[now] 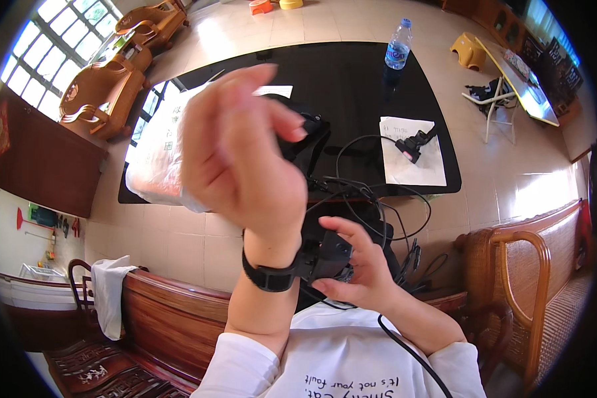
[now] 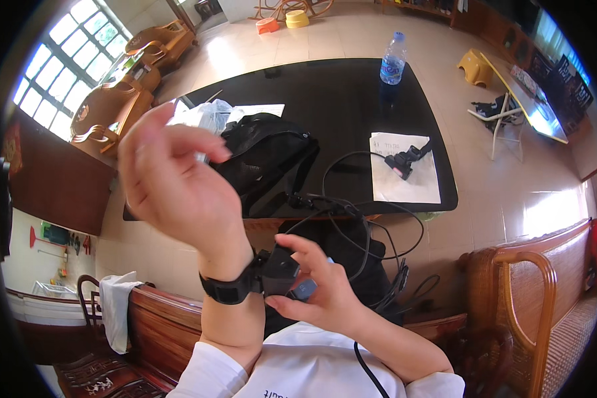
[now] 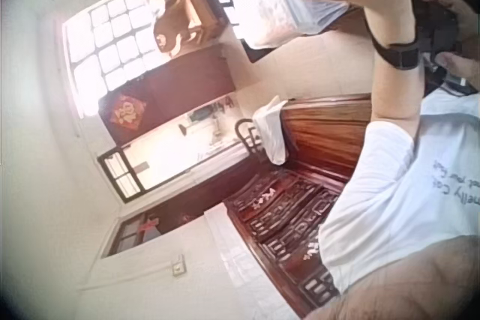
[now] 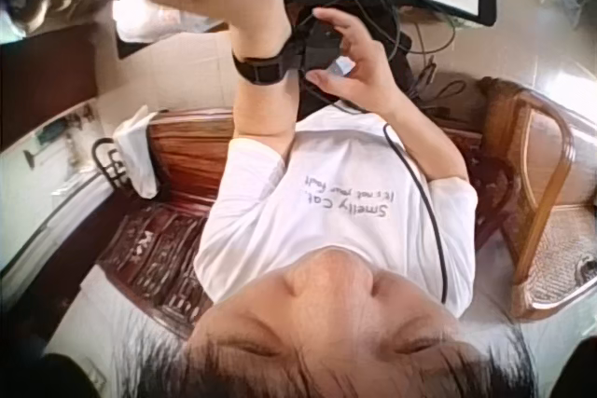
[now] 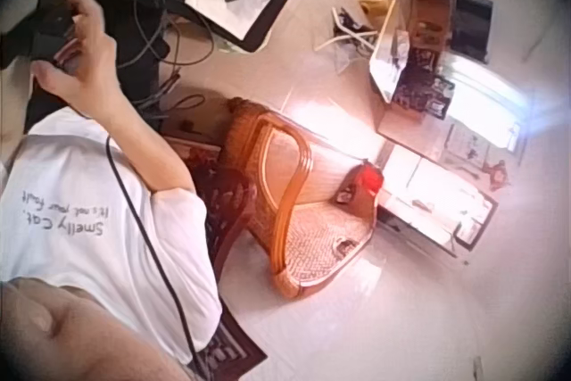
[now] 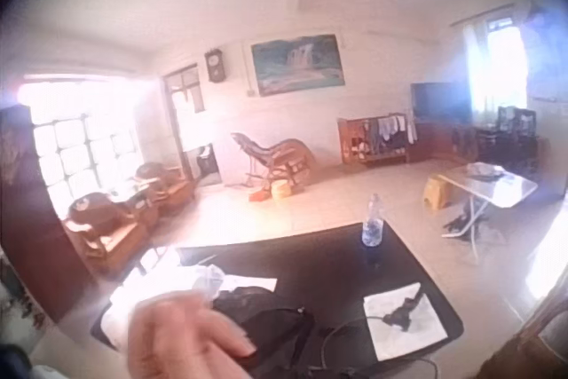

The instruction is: Assemble and prepare electronic devices by attaching straps and organizing cables.

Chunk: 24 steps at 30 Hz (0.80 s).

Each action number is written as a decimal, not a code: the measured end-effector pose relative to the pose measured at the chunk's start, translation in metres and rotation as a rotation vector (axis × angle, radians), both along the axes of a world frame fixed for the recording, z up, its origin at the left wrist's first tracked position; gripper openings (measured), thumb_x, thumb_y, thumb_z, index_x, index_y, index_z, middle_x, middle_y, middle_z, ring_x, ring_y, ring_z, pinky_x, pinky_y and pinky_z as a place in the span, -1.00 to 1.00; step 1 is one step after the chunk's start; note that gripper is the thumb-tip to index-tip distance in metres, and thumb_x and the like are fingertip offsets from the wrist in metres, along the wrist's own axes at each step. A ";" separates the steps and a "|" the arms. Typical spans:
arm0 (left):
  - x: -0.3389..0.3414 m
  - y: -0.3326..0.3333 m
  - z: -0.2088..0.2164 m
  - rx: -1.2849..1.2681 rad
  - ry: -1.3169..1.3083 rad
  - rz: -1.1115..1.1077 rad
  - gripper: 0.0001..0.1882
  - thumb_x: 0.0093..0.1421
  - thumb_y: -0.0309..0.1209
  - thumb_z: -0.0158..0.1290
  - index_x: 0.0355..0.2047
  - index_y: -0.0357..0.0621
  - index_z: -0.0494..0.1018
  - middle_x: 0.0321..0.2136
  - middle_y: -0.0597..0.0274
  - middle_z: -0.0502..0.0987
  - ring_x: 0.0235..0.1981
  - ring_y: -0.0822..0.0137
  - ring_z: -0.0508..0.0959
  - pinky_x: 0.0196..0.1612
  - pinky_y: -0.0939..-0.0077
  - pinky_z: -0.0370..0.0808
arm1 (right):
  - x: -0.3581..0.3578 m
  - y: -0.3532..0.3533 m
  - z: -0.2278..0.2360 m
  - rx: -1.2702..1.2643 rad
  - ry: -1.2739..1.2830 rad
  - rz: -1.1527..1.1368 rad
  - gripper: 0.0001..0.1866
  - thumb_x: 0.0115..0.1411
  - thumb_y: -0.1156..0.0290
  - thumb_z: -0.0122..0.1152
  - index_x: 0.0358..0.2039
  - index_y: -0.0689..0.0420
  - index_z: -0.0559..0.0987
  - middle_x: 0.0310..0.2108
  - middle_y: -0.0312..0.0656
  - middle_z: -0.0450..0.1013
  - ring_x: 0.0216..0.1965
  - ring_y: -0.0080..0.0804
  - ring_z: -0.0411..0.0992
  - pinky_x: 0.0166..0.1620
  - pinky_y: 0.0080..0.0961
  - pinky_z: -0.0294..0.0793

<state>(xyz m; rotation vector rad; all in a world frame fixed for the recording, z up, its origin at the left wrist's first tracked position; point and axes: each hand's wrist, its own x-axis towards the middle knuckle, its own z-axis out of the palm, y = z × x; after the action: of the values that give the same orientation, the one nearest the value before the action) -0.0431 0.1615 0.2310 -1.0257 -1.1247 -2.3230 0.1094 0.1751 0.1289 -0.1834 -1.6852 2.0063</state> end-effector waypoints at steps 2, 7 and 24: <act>-0.006 -0.008 -0.001 0.093 0.115 0.022 -0.80 0.18 -0.42 -0.10 -0.41 -0.38 0.37 -0.43 -0.03 0.52 -0.79 0.45 0.36 -0.69 0.72 0.27 | 0.003 -0.001 0.015 0.248 -0.103 0.083 -0.38 -0.10 0.55 0.31 0.01 0.30 0.30 -0.30 -0.17 0.47 -0.30 -0.56 0.45 -0.17 -0.60 0.38; -0.005 -0.012 -0.002 0.021 0.132 0.097 -0.82 0.16 -0.45 -0.09 -0.41 -0.39 0.37 -0.45 -0.02 0.52 -0.77 0.45 0.37 -0.66 0.71 0.28 | 0.006 -0.009 0.008 0.036 -0.218 0.200 -0.52 -0.06 0.56 0.27 -0.08 0.33 0.40 -0.34 -0.21 0.51 -0.26 -0.57 0.45 -0.14 -0.61 0.40; -0.065 -0.167 -0.107 -1.638 0.449 -0.117 -0.72 0.02 -0.37 0.10 -0.24 -0.21 0.46 -0.36 0.08 0.49 -0.37 0.20 0.50 -0.29 0.37 0.43 | 0.128 0.151 -0.159 0.160 -1.104 -0.369 -0.46 0.01 0.22 0.20 -0.03 0.23 0.37 -0.20 -0.05 0.45 -0.20 -0.38 0.41 -0.14 -0.51 0.36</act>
<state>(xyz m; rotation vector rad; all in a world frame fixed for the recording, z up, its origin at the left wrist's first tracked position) -0.1079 -0.0052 0.1244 -1.8707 -2.7108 -0.6452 0.2375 0.3258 -0.0303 -1.6408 -2.1467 1.5132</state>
